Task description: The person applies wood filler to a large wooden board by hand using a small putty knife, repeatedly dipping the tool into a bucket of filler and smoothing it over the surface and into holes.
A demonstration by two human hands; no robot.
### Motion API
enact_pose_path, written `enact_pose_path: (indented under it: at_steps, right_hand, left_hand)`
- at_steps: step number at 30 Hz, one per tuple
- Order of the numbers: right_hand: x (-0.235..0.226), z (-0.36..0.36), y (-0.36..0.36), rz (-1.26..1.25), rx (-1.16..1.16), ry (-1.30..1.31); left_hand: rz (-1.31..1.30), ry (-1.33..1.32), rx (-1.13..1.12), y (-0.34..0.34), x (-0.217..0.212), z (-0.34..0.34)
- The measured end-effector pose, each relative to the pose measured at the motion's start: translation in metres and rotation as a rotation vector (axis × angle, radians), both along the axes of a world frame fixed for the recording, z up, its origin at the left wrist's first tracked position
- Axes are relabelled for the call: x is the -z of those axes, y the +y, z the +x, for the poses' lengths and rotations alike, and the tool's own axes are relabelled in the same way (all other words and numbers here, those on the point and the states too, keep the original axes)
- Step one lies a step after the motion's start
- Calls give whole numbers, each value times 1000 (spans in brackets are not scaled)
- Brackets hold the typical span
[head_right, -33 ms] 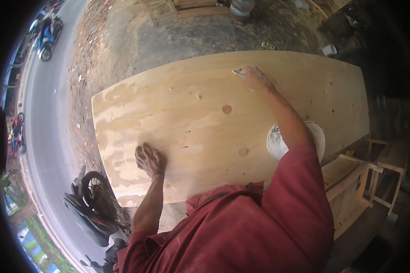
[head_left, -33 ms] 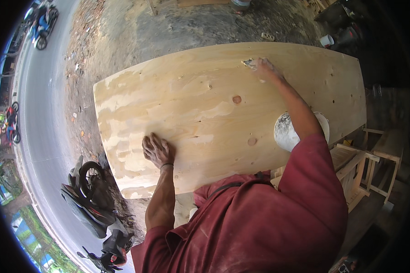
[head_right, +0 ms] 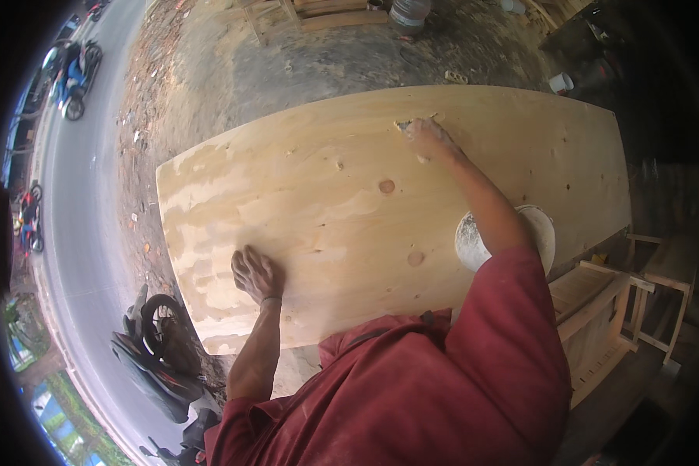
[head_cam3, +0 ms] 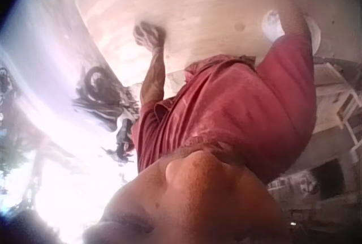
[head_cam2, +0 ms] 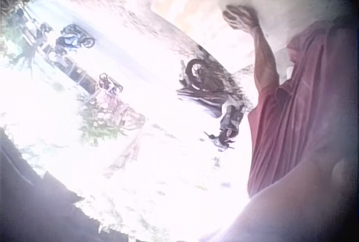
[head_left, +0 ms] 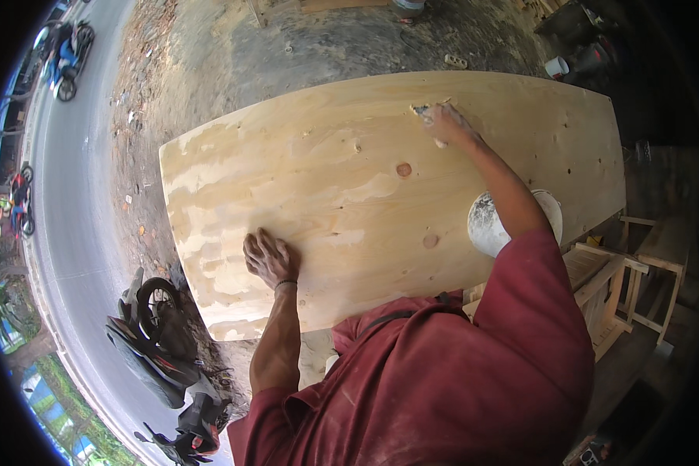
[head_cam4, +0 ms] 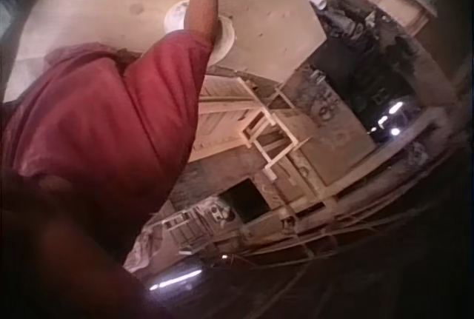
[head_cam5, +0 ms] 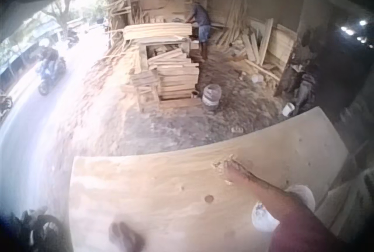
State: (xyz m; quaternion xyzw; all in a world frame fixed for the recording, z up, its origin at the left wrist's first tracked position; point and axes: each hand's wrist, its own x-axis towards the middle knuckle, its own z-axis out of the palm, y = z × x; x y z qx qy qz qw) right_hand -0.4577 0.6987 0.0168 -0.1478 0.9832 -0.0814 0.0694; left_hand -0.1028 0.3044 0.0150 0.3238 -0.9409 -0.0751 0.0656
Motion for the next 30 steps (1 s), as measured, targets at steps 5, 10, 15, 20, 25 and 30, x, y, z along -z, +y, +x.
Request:
enact_pose_path:
  at_steps: [5, 10, 15, 20, 25, 30]
  right_hand:
    - [-57, 14, -56, -212, 142, -277]
    - [-48, 34, -81, -174, 56, -174]
    - [-33, 63, -73, -190, 77, -125]
    - [-29, 64, -74, -342, 93, -90]
    - [-69, 46, -67, -266, -48, -207]
    - [-43, -19, -36, -301, 245, -248]
  left_hand:
    - [14, 16, -7, 2, -6, 5]
    - [-6, 4, -2, 0, -3, 7]
    - [-23, -21, 5, 4, -3, 8]
    - [21, 7, -6, 3, -4, 5]
    - [19, 11, -16, -1, -3, 7]
    - [13, 8, 1, 0, -1, 4]
